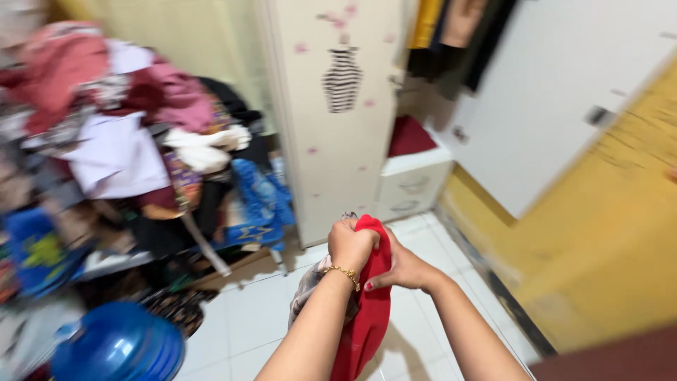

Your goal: Organize electrical cords, clothes, and other items in a room.

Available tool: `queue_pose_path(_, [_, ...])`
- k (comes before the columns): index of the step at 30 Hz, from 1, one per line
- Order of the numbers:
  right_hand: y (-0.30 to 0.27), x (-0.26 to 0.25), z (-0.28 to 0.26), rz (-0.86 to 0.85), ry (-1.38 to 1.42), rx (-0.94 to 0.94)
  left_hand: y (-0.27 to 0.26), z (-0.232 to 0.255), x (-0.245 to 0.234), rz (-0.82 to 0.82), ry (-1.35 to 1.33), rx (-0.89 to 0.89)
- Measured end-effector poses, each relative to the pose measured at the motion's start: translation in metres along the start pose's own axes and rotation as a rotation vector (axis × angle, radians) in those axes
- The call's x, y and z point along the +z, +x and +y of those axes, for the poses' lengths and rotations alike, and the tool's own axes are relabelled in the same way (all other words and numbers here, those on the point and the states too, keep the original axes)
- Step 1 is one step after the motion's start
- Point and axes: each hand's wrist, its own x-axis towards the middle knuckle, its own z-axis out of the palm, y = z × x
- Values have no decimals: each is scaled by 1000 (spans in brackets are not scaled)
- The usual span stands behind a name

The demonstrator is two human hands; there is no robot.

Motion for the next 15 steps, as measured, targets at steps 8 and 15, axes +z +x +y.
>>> queue_pose_path(8, [80, 78, -10, -345, -65, -176, 3, -34, -90, 352, -65, 2])
queue_pose_path(15, [100, 140, -65, -368, 31, -333, -19, -46, -163, 521, -292, 75])
